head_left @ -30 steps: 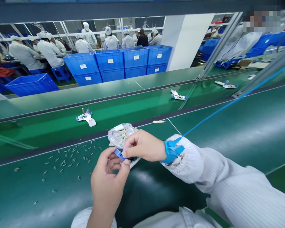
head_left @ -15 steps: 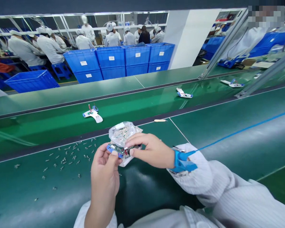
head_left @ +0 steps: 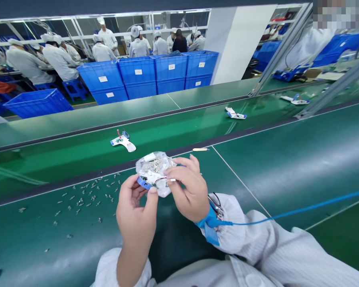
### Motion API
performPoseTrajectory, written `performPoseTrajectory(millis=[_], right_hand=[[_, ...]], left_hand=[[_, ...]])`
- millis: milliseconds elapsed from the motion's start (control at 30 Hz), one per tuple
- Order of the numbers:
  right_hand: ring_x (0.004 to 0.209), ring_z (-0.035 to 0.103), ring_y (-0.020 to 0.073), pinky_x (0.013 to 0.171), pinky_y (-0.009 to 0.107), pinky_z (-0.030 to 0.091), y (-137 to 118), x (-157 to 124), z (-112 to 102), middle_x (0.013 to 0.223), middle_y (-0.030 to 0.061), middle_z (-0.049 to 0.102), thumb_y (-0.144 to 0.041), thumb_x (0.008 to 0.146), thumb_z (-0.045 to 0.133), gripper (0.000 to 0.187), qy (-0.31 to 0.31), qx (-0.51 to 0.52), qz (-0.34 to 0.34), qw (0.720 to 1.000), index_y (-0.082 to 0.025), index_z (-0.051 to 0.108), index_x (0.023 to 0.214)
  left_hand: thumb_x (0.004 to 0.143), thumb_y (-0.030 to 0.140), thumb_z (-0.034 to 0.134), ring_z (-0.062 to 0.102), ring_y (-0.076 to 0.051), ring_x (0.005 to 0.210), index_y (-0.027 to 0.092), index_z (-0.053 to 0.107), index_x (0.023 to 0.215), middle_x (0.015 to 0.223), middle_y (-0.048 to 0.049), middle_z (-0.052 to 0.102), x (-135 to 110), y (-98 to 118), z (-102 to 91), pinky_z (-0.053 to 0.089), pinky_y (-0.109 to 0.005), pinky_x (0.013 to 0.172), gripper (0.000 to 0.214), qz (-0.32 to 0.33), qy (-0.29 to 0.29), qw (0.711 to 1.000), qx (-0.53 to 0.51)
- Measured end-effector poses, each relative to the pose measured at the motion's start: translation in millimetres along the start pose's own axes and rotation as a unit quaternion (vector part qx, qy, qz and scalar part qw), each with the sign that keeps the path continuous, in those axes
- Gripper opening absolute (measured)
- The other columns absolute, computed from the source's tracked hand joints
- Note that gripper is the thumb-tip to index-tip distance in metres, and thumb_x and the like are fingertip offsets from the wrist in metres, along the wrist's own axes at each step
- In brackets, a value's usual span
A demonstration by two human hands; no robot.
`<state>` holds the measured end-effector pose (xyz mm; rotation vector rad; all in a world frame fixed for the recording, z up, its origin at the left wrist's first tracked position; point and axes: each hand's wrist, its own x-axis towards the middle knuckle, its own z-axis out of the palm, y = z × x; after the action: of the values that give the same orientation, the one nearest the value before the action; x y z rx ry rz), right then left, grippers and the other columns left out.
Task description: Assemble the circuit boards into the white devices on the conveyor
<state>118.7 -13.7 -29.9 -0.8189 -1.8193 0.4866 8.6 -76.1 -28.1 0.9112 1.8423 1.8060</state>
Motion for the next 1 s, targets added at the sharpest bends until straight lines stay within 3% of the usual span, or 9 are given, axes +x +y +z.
performPoseTrajectory(millis=[167,333,533,767,1000], right_hand=[[0.095,0.062,0.0206,0.112,0.046,0.017,-9,6,-8,0.074,-0.0002,0.069,-0.019,0.084,0.047,0.019,0.016,-0.009,0.004,1.000,-0.025,0.061,0.073],[0.075,0.056,0.0170,0.094,0.039,0.035,-13,25,-26,0.064,-0.0002,0.061,-0.023,0.082,0.054,0.017,-0.100,0.086,0.029,0.991,-0.023,0.063,0.068],[0.060,0.045,0.0113,0.075,0.031,0.034,-17,46,-42,0.053,-0.0032,0.052,-0.017,0.082,0.051,0.023,-0.241,0.117,-0.085,0.960,-0.019,0.057,0.060],[0.059,0.043,0.0111,0.072,0.031,0.030,-25,54,-48,0.051,-0.0014,0.051,-0.017,0.080,0.046,0.026,-0.311,0.100,-0.129,0.936,-0.016,0.056,0.057],[0.055,0.039,0.0101,0.070,0.029,0.031,-28,59,-53,0.049,-0.0018,0.050,-0.014,0.079,0.043,0.026,-0.340,0.089,-0.137,0.926,-0.016,0.050,0.054]], left_hand=[[0.073,0.022,0.070,0.062,-0.017,0.096,0.027,0.063,0.108,0.110,-0.0008,0.065,2,3,-3.8,0.047,-0.026,0.083,0.036,0.040,-0.060,0.996,0.055],[0.079,0.027,0.068,0.067,-0.016,0.092,0.030,0.063,0.113,0.104,-0.0010,0.070,1,10,-9.5,0.053,-0.018,0.068,0.036,-0.002,-0.124,0.990,-0.068],[0.078,0.028,0.070,0.068,-0.021,0.092,0.033,0.066,0.113,0.106,-0.0029,0.069,-8,20,-14.8,0.057,-0.022,0.065,0.036,-0.040,-0.178,0.973,-0.139],[0.082,0.026,0.066,0.064,-0.012,0.073,0.037,0.066,0.114,0.093,-0.0012,0.064,-12,24,-19.8,0.052,-0.015,0.056,0.034,0.002,-0.239,0.959,-0.153],[0.081,0.026,0.066,0.060,-0.010,0.066,0.036,0.066,0.114,0.090,-0.0011,0.062,-13,26,-19.9,0.049,-0.015,0.052,0.034,0.003,-0.241,0.958,-0.154]])
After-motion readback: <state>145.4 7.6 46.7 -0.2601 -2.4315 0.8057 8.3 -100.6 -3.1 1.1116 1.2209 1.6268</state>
